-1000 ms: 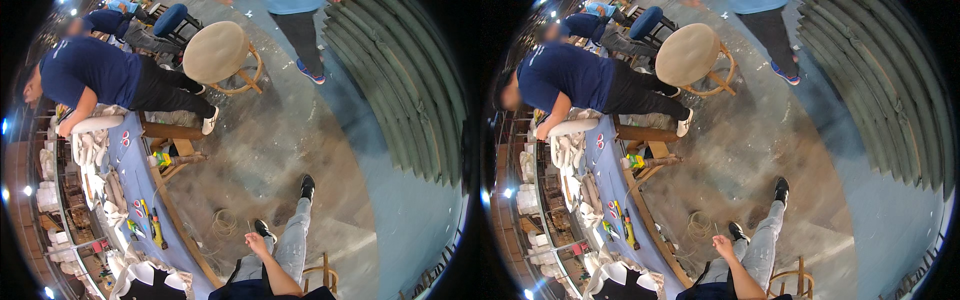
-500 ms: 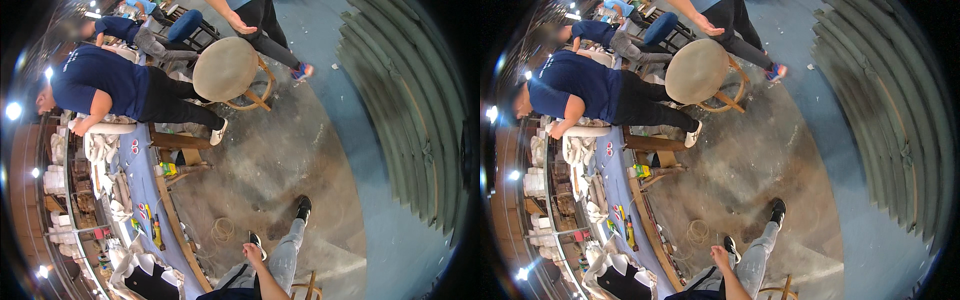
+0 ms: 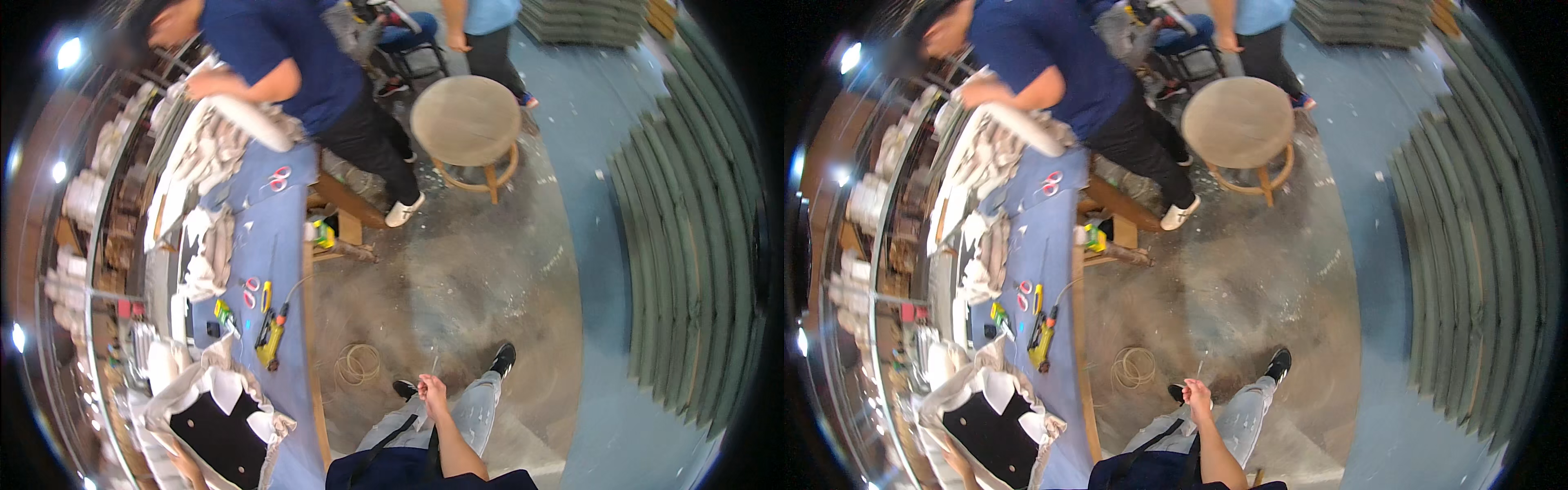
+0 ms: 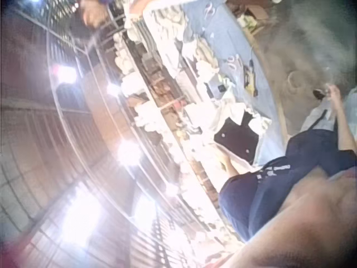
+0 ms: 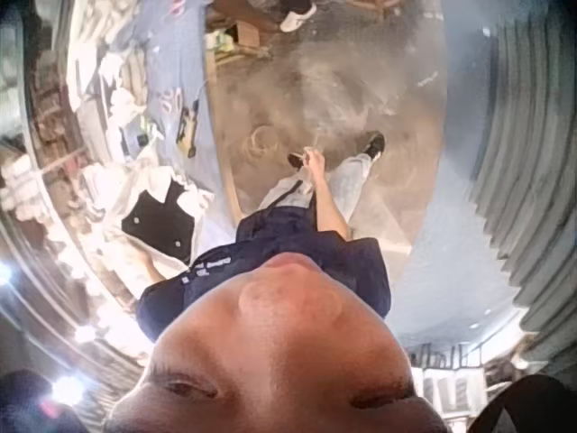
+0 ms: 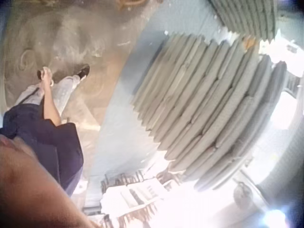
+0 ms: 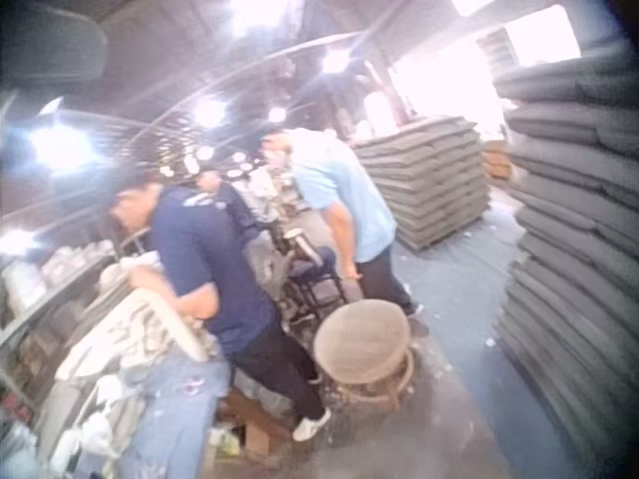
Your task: The person stuffs white filling into a beige cushion cover and hand-sews the opening closed. They repeatedly insert filling, adjust the fabric, and stitch the seam to secure the cushion.
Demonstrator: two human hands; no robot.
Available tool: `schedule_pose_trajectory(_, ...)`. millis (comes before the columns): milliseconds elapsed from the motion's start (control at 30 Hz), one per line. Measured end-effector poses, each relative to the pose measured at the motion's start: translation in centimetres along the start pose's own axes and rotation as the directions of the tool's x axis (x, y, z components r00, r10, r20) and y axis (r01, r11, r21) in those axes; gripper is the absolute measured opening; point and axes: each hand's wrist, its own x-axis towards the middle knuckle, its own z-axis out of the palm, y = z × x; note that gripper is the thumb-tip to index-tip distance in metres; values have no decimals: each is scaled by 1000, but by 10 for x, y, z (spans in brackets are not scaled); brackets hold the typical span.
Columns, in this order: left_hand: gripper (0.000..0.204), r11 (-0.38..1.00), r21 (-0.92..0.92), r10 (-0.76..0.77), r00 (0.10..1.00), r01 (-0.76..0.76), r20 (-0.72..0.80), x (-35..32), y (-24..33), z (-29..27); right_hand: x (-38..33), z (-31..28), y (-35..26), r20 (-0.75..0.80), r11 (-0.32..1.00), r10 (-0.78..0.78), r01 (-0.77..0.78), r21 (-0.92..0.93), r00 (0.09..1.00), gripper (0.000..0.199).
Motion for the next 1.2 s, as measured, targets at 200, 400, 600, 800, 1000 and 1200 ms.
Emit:
schedule_pose_trajectory(200, 67, 991, -134, -27, 998, 19, -63, 57, -151, -13, -12, 56, 69, -8, 987, -96, 94, -128, 995, 13)
schedule_pose_trajectory(400, 69, 927, -334, -176, 984, 169, 12, 58, -269, 3, -25, 191, 79, 338, 758, -248, 399, -516, 908, 13)
schedule_pose_trajectory(600, 67, 939, -329, -116, 993, 104, -18, 54, -307, 9, -40, 309, 109, 649, 615, -169, 594, -519, 742, 14)
schedule_pose_trajectory(800, 68, 901, -431, -14, 996, 53, 93, 63, -296, 4, -88, 392, 170, 827, 639, -13, 641, -425, 562, 15)
schedule_pose_trajectory(1000, 81, 925, -362, 150, 987, -118, 62, 56, -308, 13, -166, 499, 162, 929, 571, -114, 789, -228, 351, 18)
schedule_pose_trajectory(1200, 102, 920, -345, 264, 945, -185, 196, 68, -287, 16, -240, 601, 169, 995, 664, 53, 742, -96, 81, 17)
